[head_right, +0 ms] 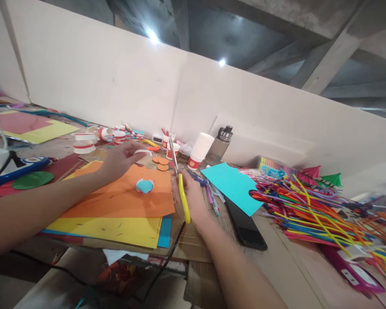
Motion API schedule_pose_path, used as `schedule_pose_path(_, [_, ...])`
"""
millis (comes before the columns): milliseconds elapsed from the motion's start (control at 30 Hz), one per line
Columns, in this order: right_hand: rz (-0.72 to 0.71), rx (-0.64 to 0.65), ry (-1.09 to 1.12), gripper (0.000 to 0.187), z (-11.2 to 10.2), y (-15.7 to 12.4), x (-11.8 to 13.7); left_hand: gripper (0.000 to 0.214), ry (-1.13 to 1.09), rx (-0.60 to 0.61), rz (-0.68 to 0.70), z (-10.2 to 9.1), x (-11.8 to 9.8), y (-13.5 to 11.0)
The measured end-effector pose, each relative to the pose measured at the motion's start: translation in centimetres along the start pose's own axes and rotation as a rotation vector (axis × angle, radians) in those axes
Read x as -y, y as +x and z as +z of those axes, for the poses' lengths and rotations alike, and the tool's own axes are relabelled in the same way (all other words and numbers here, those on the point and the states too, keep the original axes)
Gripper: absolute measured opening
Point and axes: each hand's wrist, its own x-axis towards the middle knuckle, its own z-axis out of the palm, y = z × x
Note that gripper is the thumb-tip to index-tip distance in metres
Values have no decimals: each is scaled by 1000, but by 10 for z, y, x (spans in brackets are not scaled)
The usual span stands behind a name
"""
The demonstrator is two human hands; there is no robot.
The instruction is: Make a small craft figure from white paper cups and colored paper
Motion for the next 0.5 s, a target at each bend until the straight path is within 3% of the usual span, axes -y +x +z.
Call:
schedule_pose_path(133, [23,113,12,27,4,-9,13,32,52,-34,116,7,1,-6])
schedule_pose_path(267, [-44,119,-113,20,4,-13,24,32,99,-99,161,4,2,-4])
schedule_pose_path(500, [-84,156,-216,20,5,-8,26,40,462,-154,152,0,-2,-5])
